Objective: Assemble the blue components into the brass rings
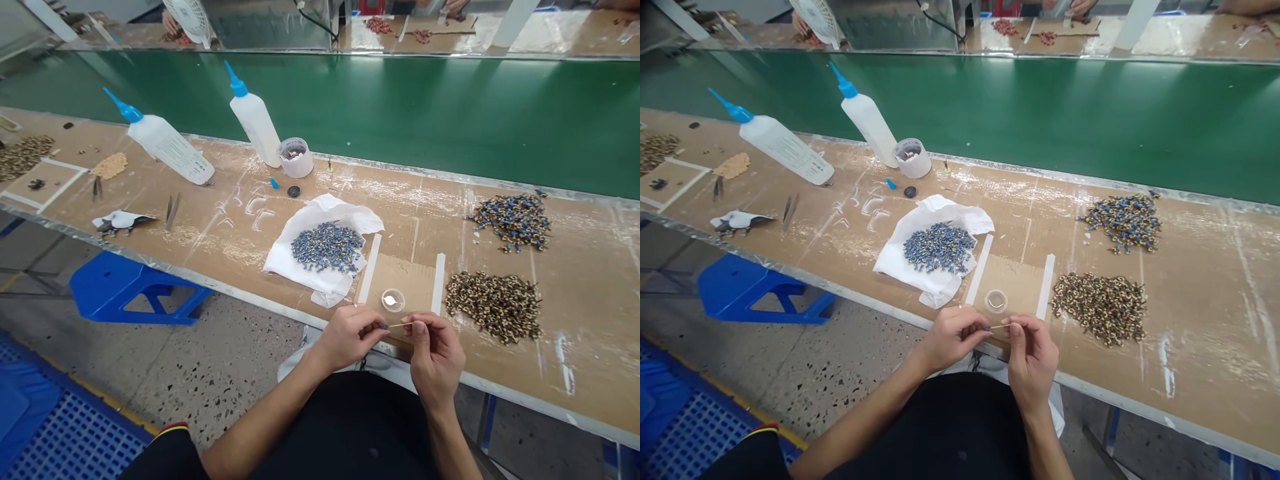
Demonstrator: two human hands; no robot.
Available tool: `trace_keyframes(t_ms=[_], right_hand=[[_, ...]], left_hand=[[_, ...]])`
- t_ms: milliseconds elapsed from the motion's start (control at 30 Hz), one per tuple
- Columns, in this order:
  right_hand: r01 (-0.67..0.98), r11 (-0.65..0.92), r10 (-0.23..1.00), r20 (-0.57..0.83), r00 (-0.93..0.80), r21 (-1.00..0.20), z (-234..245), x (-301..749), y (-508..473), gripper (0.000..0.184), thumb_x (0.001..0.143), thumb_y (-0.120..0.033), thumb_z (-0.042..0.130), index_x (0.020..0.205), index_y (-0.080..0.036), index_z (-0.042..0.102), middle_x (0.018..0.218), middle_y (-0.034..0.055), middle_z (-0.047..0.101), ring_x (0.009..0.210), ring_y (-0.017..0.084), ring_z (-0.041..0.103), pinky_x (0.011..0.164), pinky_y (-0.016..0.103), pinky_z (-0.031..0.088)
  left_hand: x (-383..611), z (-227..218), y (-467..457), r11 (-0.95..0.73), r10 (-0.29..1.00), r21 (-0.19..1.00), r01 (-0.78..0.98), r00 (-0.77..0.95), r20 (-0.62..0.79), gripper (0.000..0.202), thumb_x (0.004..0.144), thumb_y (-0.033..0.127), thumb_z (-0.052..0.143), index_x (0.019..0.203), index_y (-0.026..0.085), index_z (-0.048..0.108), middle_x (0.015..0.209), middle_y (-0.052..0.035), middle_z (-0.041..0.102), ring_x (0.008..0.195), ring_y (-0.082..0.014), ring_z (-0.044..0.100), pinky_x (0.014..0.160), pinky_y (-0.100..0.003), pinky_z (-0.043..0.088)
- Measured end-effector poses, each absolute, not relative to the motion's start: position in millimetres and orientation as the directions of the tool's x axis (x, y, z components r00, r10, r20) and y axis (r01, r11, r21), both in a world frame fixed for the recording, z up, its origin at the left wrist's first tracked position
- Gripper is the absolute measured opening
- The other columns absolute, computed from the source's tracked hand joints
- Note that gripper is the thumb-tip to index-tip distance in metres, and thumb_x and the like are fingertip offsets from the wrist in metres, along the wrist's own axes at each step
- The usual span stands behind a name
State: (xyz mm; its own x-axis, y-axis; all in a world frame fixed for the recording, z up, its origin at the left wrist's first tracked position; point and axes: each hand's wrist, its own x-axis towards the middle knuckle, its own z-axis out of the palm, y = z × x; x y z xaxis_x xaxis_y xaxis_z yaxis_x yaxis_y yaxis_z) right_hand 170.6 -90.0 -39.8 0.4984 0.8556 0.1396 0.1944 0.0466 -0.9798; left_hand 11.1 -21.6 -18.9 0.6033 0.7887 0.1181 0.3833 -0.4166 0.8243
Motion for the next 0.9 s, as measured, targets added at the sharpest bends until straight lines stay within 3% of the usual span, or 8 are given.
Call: trace_keyframes(t_ms=[900], right_hand=[[0.273,0.164,0.883,0.265,0.387,-0.948,-36.6,173.4,-87.9,0.007,0.094,-0.02,0.059,0.091,-0.022,0.065,0.086,0.0034,0.071,0.082,0.018,0.069,0.075,0.032,0.055]], left_hand=[[13.0,-21.4,-23.7,-0.457,0.781,0.804,0.38,0.603,0.159,0.011,0.092,0.024,0.062,0.087,0.016,0.066,0.071,-0.0009,0.065,0.061,-0.0115,0.056,0.061,-0.022,0.043]])
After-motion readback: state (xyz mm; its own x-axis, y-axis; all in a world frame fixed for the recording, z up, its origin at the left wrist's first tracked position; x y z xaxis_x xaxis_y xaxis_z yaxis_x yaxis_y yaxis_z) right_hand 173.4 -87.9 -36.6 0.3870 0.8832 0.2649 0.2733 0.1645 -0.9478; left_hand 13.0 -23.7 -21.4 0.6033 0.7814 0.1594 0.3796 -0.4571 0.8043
